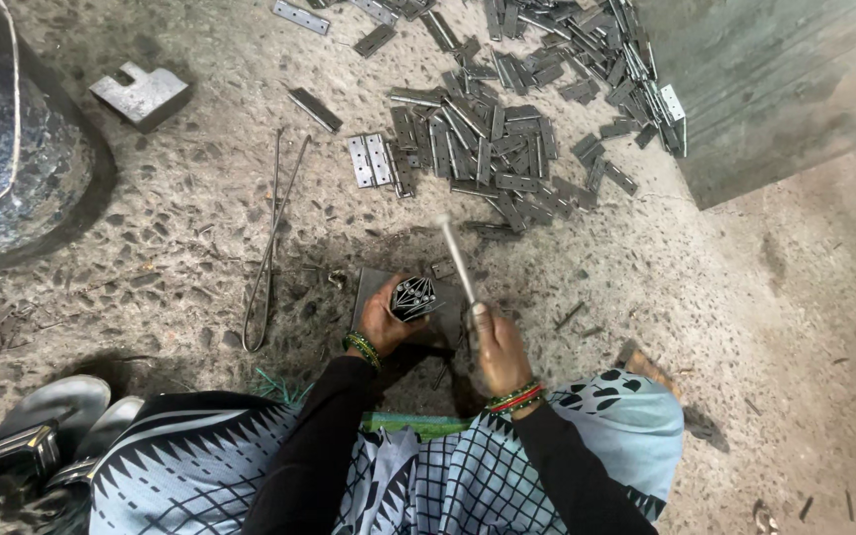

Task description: The person sits on the floor and assembles small metal parts by hand. They pick up individual pieces, align them on a metal block, and use a hammer to secure them together, then place the assembled units into a nearby bucket.

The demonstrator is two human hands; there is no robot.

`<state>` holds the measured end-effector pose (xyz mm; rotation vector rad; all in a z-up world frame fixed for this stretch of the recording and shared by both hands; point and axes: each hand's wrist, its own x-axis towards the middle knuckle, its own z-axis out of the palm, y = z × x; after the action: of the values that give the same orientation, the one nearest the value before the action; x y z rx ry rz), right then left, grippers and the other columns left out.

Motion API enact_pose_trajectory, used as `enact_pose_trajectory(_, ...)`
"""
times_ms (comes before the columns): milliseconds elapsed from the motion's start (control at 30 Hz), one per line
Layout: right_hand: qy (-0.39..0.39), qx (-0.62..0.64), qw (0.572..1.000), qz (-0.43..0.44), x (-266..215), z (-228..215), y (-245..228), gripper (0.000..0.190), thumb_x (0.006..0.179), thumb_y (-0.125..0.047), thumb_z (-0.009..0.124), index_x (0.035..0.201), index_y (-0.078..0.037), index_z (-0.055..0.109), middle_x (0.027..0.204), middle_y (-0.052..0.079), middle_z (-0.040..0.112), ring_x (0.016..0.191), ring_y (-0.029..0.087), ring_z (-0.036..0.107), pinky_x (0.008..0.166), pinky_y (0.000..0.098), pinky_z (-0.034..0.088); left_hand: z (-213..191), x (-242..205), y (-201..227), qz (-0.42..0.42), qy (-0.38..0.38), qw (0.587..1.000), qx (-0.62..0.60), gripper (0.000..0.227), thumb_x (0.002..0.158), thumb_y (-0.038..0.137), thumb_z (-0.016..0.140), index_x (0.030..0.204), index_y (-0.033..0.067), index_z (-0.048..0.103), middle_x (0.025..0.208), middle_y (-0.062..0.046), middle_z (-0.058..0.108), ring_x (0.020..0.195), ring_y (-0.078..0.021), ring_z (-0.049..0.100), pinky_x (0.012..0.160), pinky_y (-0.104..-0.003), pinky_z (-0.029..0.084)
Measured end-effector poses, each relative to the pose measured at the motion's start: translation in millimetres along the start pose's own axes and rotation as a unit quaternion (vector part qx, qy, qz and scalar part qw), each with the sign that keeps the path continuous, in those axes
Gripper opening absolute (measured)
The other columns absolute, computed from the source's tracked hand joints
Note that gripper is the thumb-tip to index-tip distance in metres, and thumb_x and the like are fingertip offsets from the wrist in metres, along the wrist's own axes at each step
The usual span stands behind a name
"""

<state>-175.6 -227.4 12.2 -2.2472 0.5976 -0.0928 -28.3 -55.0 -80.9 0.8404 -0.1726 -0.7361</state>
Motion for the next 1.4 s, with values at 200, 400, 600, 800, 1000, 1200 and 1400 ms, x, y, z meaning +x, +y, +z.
enact_pose_trajectory(200,0.114,-0.175,0.962,-0.177,0.8,9.4,-2.2,0.058,0.114,-0.047,0.030,0.097,-0.001,0.062,0.063,0.000,0.041,0.052,0.014,0.041,0.046,0.0349,0.034,2.6,-3.9,4.4,0.102,-0.001,0.942,0.318,0.067,0.071,-0.001,0.087,0.132,0.0044,0.060,0.118,-0.003,0.074,0.108,-0.0156,0.071,0.097,-0.031,0.060)
enact_pose_trajectory(400,-0.011,-0.116,0.986,-0.118,2.9,4.6,-8.2,0.063,0.112,-0.053,0.036,0.086,-0.004,0.065,0.062,0.003,0.050,0.058,0.023,0.053,0.055,0.0426,0.041,5.7,-7.4,14.6,0.178,-0.032,0.946,0.268,0.068,0.071,-0.003,0.087,0.132,0.0026,0.059,0.120,-0.006,0.071,0.110,-0.0176,0.067,0.097,-0.032,0.057)
enact_pose_trajectory(600,-0.116,-0.218,0.958,-0.146,3.8,3.5,-21.3,0.058,0.108,-0.051,0.034,0.095,-0.005,0.066,0.063,0.011,0.054,0.055,0.029,0.053,0.055,0.0440,0.043,-1.0,-6.9,7.0,0.129,0.025,0.916,0.379,0.071,0.068,0.006,0.092,0.131,0.0060,0.059,0.114,-0.002,0.073,0.101,-0.0123,0.072,0.089,-0.030,0.061)
enact_pose_trajectory(800,-0.025,-0.166,0.982,0.090,32.2,-23.0,57.8,0.068,0.106,-0.058,0.032,0.095,-0.002,0.069,0.072,0.023,0.061,0.067,0.040,0.060,0.065,0.0515,0.047,-7.9,-3.2,2.9,0.158,0.061,0.971,0.170,0.050,0.076,0.005,0.091,0.119,0.0003,0.065,0.110,-0.007,0.076,0.099,-0.0179,0.071,0.089,-0.035,0.059)
enact_pose_trajectory(1000,-0.024,-0.323,0.916,0.239,39.3,-29.9,130.9,0.054,0.098,-0.054,0.048,0.106,-0.010,0.079,0.114,0.022,0.073,0.111,0.047,0.066,0.095,0.0555,0.052,27.0,-51.0,72.7,0.051,0.201,0.959,-0.192,0.038,0.073,0.003,0.085,0.105,0.0039,0.065,0.092,-0.005,0.072,0.084,-0.0218,0.070,0.073,-0.041,0.057)
enact_pose_trajectory(1200,0.000,-0.292,0.950,0.107,50.4,-25.3,119.6,0.050,0.094,-0.049,0.059,0.117,-0.008,0.074,0.114,0.027,0.072,0.110,0.047,0.068,0.096,0.0547,0.054,38.2,-98.6,259.0,0.278,0.164,0.941,-0.101,0.046,0.074,0.008,0.082,0.115,0.0063,0.061,0.106,-0.009,0.069,0.101,-0.0271,0.068,0.087,-0.047,0.059)
enact_pose_trajectory(1400,-0.032,-0.296,0.950,0.088,53.7,-10.5,84.0,0.062,0.090,-0.056,0.063,0.129,-0.008,0.065,0.126,0.023,0.069,0.116,0.043,0.066,0.098,0.0513,0.055,10.6,-103.1,499.1,0.599,0.273,0.721,0.218,0.079,0.083,0.004,0.099,0.145,-0.0036,0.050,0.136,-0.016,0.067,0.128,-0.0313,0.063,0.117,-0.045,0.052)
